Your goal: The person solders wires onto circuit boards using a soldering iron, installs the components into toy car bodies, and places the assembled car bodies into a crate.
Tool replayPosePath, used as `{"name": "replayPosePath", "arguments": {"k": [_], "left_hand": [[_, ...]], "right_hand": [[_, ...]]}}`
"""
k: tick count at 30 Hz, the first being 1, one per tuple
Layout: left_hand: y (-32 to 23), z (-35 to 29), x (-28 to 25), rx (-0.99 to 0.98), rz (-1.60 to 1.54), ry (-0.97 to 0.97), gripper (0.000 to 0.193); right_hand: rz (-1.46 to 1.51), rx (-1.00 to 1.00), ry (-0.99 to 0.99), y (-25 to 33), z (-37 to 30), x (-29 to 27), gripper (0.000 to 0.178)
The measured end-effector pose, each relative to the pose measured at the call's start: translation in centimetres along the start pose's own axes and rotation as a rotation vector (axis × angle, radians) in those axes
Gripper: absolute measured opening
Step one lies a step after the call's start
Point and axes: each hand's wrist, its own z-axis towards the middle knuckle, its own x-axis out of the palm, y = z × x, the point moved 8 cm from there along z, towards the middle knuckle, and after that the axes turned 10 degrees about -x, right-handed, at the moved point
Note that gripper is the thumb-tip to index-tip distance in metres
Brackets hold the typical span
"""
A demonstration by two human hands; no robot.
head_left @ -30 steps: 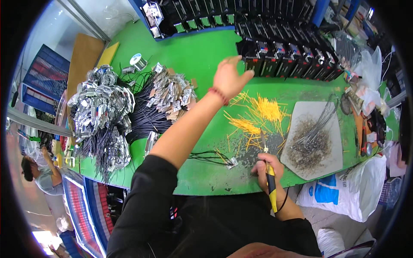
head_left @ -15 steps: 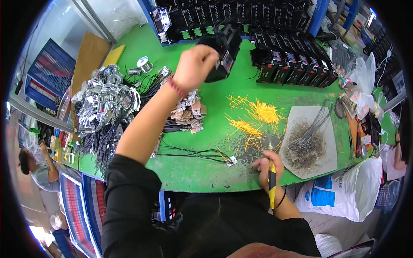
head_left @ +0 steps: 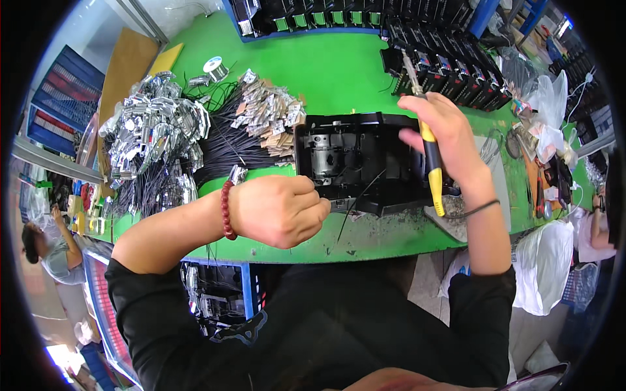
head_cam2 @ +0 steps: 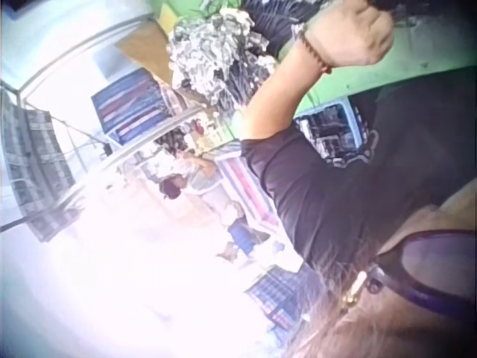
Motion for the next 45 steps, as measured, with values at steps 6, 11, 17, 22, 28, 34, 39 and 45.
{"name": "replayPosePath", "arguments": {"k": [6,11,17,22,28,34,39,45], "left_hand": [[4.3,-0.5,0.8,-0.613,-0.202,0.316,0.071],[5.1,1.6,3.4,-0.851,-0.049,0.02,0.057],[4.4,-1.0,1.6,-0.839,-0.163,-0.597,0.024],[2.7,-1.6,7.0,-1.021,-0.295,-0.539,0.033],[2.2,-2.6,11.4,-1.067,-0.365,-0.388,0.012],[1.8,-3.4,13.1,-1.136,-0.413,-0.329,0.009],[1.4,-3.0,14.0,-1.085,-0.4,-0.286,0.008],[1.4,-3.2,14.1,-1.081,-0.477,-0.294,0.008]], "right_hand": [[-0.228,0.005,0.086,3.0,-1.4,0.8,0.024],[-0.315,0.023,0.111,6.1,-0.2,0.6,0.023],[-0.301,-0.099,-0.066,3.9,-0.6,1.3,0.015],[-0.212,-0.316,-0.156,1.1,0.0,5.9,0.024],[-0.132,-0.419,-0.145,2.2,0.2,9.7,0.02],[0.126,-0.007,-0.435,3.3,-4.5,6.8,0.028],[0.651,0.586,-0.271,7.2,-11.6,11.1,0.034],[0.695,0.72,-0.391,7.4,-13.6,12.8,0.031]]}}
